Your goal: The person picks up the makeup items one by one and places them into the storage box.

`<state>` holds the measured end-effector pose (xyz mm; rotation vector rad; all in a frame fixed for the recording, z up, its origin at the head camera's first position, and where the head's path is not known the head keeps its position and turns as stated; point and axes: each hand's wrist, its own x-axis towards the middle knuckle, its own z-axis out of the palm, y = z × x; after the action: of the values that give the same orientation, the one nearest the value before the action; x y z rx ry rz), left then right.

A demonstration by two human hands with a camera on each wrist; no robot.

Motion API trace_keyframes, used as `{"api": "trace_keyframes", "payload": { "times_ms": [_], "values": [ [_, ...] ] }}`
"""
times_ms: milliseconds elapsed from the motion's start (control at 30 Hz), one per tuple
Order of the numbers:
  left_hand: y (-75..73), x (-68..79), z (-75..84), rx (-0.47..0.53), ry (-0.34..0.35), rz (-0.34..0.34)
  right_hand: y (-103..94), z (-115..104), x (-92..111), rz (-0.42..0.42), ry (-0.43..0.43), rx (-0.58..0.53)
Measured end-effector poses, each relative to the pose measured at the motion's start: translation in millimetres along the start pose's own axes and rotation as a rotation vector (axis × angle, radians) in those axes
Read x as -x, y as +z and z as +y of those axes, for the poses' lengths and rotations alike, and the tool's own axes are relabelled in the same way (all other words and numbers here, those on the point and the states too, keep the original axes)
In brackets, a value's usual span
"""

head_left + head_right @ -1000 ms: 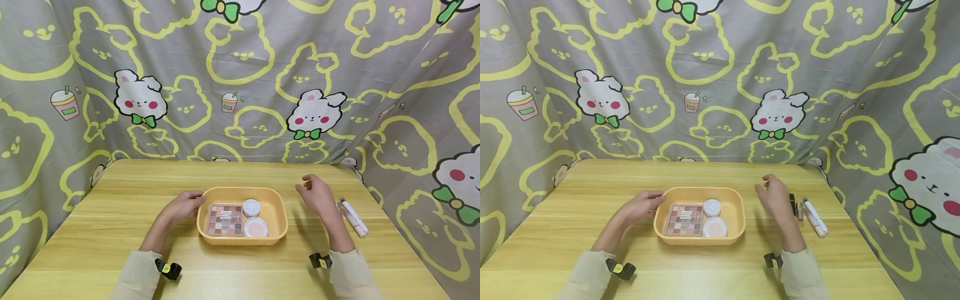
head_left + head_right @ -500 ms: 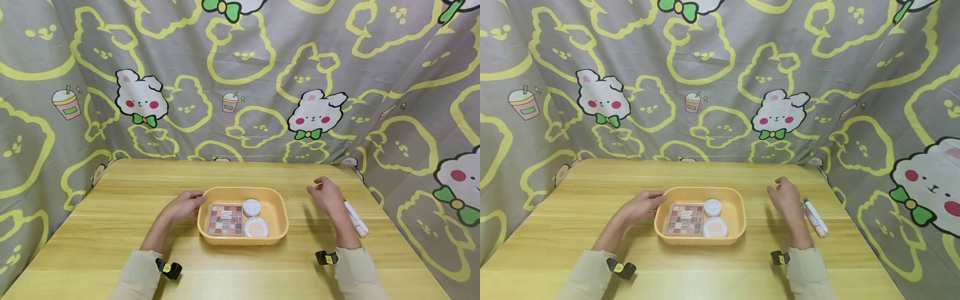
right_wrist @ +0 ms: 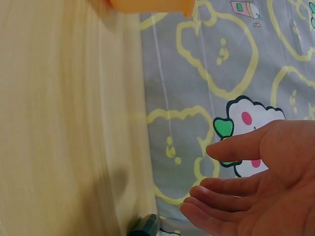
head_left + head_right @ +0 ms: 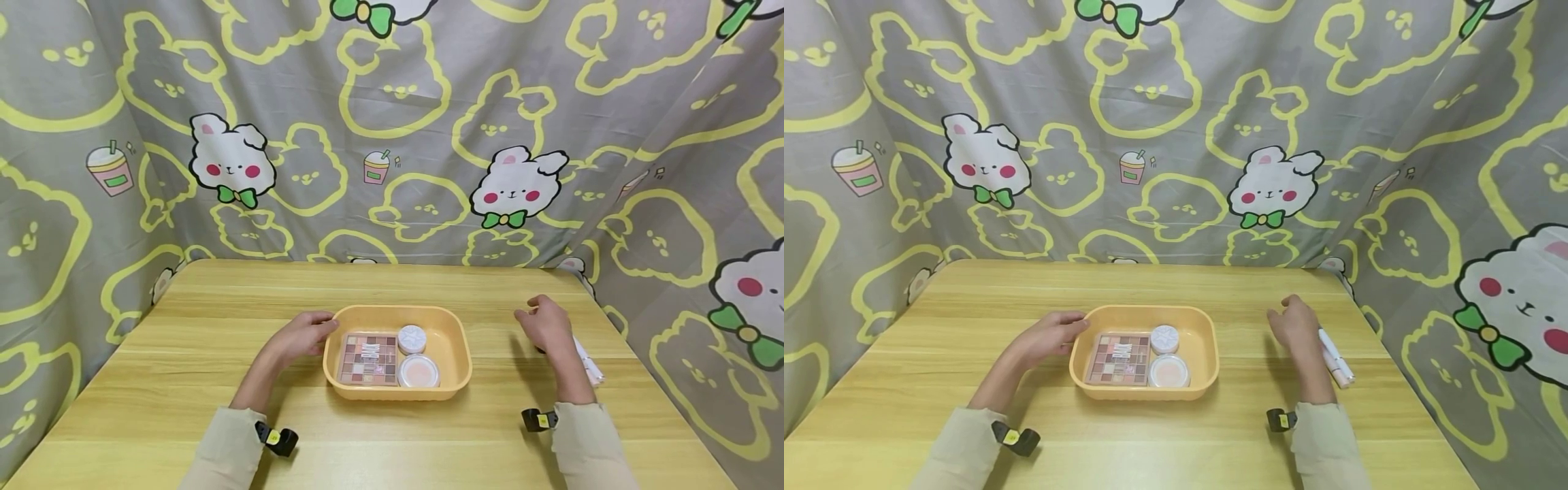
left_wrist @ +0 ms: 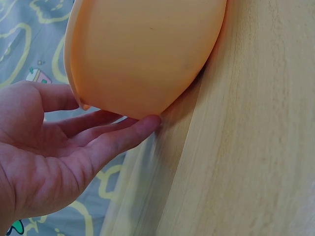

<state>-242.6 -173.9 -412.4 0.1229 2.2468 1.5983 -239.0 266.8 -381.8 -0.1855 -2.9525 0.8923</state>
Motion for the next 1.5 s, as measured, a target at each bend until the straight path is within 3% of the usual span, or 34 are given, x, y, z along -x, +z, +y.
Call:
{"api": "trace_keyframes", "payload": {
  "times_ms": [433, 833, 1500],
  "values": [
    [0.7, 0.6, 0.3, -0.008, -0.001, 0.002, 0.3, 16.1, -5.4, -0.020, 0.042, 0.047],
    [0.8, -2.0, -4.0, 0.002, -0.007, 0.014, 8.3, 27.2, -9.7, 0.035, 0.049, 0.070],
    [0.3, 0.6, -0.1, -0.002, 0.007, -0.002, 7.9, 31.2, -8.2, -0.009, 0.088, 0.091]
  ]
}}
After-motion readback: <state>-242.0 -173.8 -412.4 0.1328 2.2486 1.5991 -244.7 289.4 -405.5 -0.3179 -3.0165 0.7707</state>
